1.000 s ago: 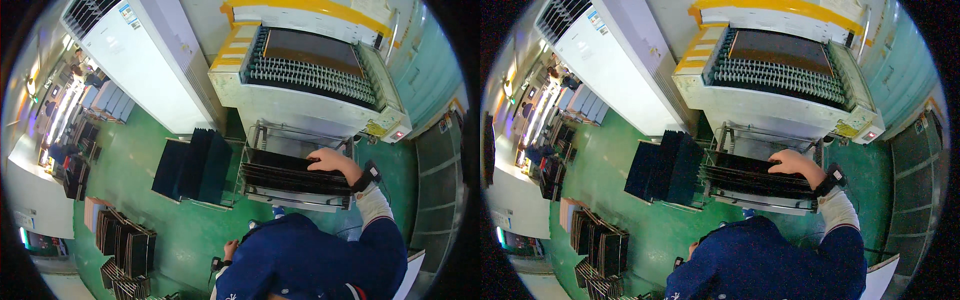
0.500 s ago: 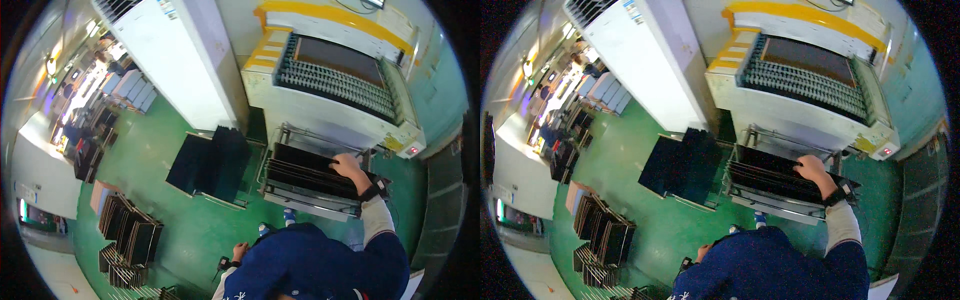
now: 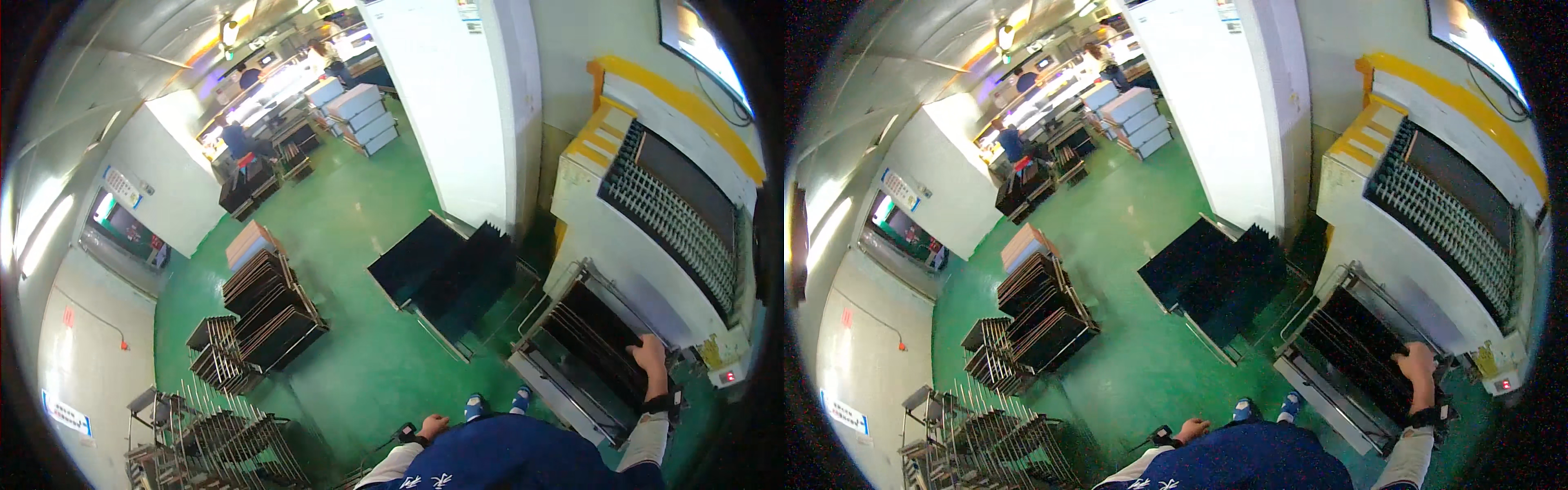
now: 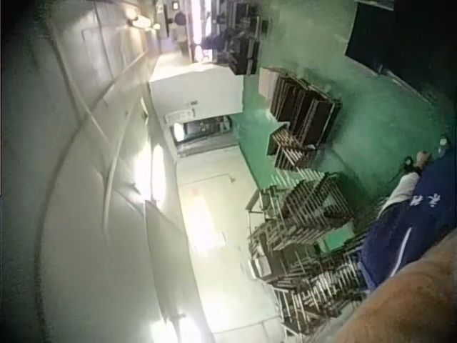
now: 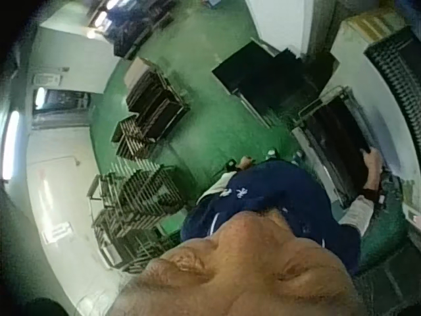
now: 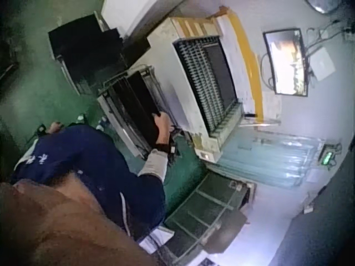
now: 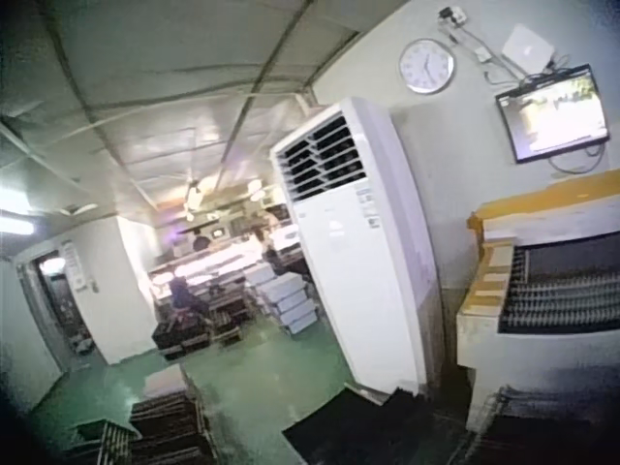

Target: Moving large black panels from a processing machine onto storage racks and sorting them.

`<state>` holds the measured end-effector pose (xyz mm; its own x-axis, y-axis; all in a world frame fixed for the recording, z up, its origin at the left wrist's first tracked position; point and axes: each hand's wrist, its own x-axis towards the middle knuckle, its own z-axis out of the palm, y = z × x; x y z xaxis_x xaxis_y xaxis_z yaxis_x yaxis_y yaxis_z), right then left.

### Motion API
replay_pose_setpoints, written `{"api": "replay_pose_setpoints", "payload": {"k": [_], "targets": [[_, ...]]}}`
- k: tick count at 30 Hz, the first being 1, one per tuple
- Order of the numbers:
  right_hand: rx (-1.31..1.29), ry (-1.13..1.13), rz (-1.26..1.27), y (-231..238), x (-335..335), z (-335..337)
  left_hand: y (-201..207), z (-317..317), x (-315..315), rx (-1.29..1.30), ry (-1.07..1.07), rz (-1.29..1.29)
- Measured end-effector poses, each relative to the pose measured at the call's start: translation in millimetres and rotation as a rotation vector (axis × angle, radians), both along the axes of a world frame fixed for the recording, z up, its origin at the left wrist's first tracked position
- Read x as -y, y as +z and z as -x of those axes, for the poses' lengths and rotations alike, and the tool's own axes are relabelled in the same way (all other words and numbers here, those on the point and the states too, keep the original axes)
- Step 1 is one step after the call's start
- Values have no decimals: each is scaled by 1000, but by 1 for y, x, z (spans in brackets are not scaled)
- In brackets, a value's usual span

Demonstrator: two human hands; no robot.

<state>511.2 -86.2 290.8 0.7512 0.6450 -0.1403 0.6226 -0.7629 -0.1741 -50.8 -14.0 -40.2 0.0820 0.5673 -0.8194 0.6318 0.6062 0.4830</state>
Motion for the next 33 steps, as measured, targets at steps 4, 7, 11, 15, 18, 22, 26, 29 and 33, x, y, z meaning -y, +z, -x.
{"api": "replay_pose_setpoints", "payload": {"k": [4, 7, 11, 15, 18, 22, 26, 29, 33], "targets": [[-236, -49, 112, 13, -9, -4, 5, 1, -5, -66, -139, 2], [-193, -35, 127, 20, -12, -3, 2, 3, 0, -27, -42, 30], [-245, -57, 121, 8, -9, -12, -5, 5, -2, -93, -134, 18], [-165, -16, -45, 10, -8, -5, 6, 4, -3, -70, -374, -47], [-218, -64, 131, 25, -13, 0, 6, 4, -3, -61, -403, -55], [-131, 9, 94, 16, -8, -5, 9, -4, -7, -66, -113, 62], [-187, -28, 100, 20, -10, 0, 10, -6, -7, -63, -99, 32], [-188, -32, 79, 19, -8, -2, 9, -6, -7, -49, -276, -85], [-155, -27, 72, 31, -11, 7, 6, -9, -6, -79, -170, -51]]}}
